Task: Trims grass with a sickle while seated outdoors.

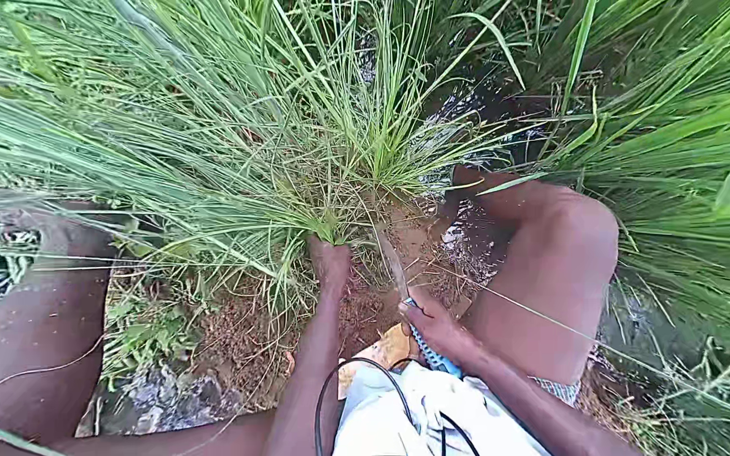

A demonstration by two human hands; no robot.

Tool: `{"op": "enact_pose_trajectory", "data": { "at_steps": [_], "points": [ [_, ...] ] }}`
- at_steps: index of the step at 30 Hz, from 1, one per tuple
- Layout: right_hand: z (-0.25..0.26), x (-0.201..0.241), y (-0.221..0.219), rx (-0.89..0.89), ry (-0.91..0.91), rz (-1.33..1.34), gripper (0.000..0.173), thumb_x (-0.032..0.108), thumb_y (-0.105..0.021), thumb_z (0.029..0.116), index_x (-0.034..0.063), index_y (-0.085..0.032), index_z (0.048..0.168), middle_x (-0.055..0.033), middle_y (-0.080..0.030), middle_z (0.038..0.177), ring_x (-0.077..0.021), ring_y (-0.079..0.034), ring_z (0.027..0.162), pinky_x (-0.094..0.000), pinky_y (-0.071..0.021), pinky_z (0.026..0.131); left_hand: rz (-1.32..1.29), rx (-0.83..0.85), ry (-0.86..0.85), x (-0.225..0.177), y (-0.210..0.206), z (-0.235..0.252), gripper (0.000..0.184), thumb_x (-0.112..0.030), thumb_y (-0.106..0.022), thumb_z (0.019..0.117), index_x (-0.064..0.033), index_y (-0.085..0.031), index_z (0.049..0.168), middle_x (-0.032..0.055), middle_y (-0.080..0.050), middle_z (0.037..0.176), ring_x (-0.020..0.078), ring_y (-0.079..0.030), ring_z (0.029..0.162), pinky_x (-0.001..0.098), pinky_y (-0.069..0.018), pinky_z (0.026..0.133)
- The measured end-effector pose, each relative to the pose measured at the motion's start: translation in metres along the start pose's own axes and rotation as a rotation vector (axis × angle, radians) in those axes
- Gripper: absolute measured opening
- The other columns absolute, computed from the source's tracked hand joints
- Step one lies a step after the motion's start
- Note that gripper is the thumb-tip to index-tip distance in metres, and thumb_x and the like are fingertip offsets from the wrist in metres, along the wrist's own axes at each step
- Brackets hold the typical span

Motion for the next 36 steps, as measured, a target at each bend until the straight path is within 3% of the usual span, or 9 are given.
{"op": "enact_pose_trajectory", "data": {
  "at_steps": [7,12,14,18,24,28,31,34,36],
  "points": [
    [-0.004,0.006,0.012,-0.134,-0.002,0.004,0.036,0.025,-0.038,0.1121,0.0058,-0.039,0.143,-0.0025,-0.055,0.077,-0.0121,-0.056,0.054,-0.0280,-0.0538,0.052,-0.115,-0.053,-0.043,0.010,-0.001,-0.008,0.075,-0.012,-0.072,0.0932,0.0121,-0.030,0.150,0.0333,-0.054,0.139,0.0412,-0.056,0.130,0.0528,-0.0427,0.111],
    [0.025,0.011,0.013,-0.107,-0.032,-0.292,0.044,0.032,-0.038,0.1120,0.0064,-0.036,0.148,-0.0083,-0.058,0.084,-0.0185,-0.062,0.062,-0.0366,-0.0571,0.062,-0.144,-0.075,-0.056,0.009,-0.004,-0.010,0.074,-0.010,-0.073,0.0912,0.0118,-0.033,0.149,0.0330,-0.054,0.138,0.0401,-0.055,0.131,0.0514,-0.0425,0.112],
    [0.018,0.002,0.012,-0.081,-0.052,-0.377,0.043,0.031,-0.038,0.1120,0.0040,-0.038,0.145,-0.0095,-0.059,0.083,-0.0197,-0.062,0.062,-0.0379,-0.0568,0.064,-0.139,-0.086,-0.059,0.009,-0.003,-0.010,0.072,-0.009,-0.073,0.0913,0.0117,-0.035,0.149,0.0333,-0.055,0.137,0.0411,-0.055,0.131,0.0529,-0.0421,0.112],
    [0.006,-0.011,0.011,-0.034,-0.072,-0.353,0.044,0.032,-0.037,0.1119,0.0032,-0.039,0.145,-0.0082,-0.056,0.080,-0.0199,-0.059,0.062,-0.0381,-0.0544,0.064,-0.135,-0.115,-0.027,0.003,-0.004,-0.009,0.069,-0.008,-0.072,0.0911,0.0124,-0.037,0.147,0.0331,-0.056,0.136,0.0406,-0.056,0.129,0.0518,-0.0432,0.111],
    [0.045,0.005,0.009,0.060,-0.165,-0.301,0.043,0.032,-0.034,0.1131,0.0070,-0.034,0.148,-0.0077,-0.053,0.083,-0.0173,-0.057,0.059,-0.0346,-0.0545,0.060,-0.334,-0.125,0.047,0.003,-0.009,-0.005,0.087,-0.004,-0.072,0.0914,0.0060,-0.017,0.158,0.0292,-0.049,0.147,0.0350,-0.051,0.136,0.0472,-0.0400,0.115],
    [0.018,-0.004,-0.001,0.047,-0.126,-0.263,0.039,0.031,-0.034,0.1129,0.0078,-0.035,0.145,-0.0056,-0.054,0.082,-0.0157,-0.058,0.058,-0.0328,-0.0540,0.058,-0.387,-0.103,0.029,0.009,-0.010,-0.001,0.072,-0.002,-0.067,0.0941,0.0054,-0.028,0.155,0.0276,-0.052,0.144,0.0338,-0.052,0.135,0.0484,-0.0415,0.113],
    [-0.020,-0.011,-0.001,0.054,-0.068,-0.199,0.041,0.029,-0.036,0.1120,0.0053,-0.035,0.146,-0.0034,-0.053,0.080,-0.0129,-0.055,0.060,-0.0304,-0.0515,0.059,-0.424,-0.094,0.005,0.012,-0.007,-0.008,0.072,-0.004,-0.065,0.0957,0.0058,-0.026,0.155,0.0288,-0.051,0.145,0.0343,-0.052,0.134,0.0485,-0.0429,0.112],
    [-0.058,-0.014,0.006,0.054,-0.026,-0.177,0.032,0.028,-0.039,0.1105,0.0083,-0.044,0.135,-0.0002,-0.051,0.076,-0.0101,-0.052,0.061,-0.0283,-0.0474,0.060,-0.436,-0.088,-0.044,0.012,-0.007,-0.023,0.076,-0.003,-0.067,0.0943,0.0076,-0.022,0.155,0.0300,-0.050,0.144,0.0344,-0.053,0.133,0.0472,-0.0430,0.113],
    [-0.064,-0.012,0.009,0.042,0.017,-0.214,0.033,0.027,-0.041,0.1101,0.0078,-0.046,0.136,0.0001,-0.052,0.078,-0.0092,-0.053,0.064,-0.0277,-0.0485,0.064,-0.483,-0.065,-0.055,0.008,-0.006,-0.027,0.078,-0.001,-0.064,0.0953,0.0063,-0.017,0.157,0.0300,-0.047,0.147,0.0342,-0.052,0.135,0.0465,-0.0428,0.113]
  ]
}}
Point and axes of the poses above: each hand's wrist, its own z-axis towards the middle knuckle, its own y-axis out of the back of the hand, x = y × z, the point moved 5 cm from there along z, towards the middle knuckle
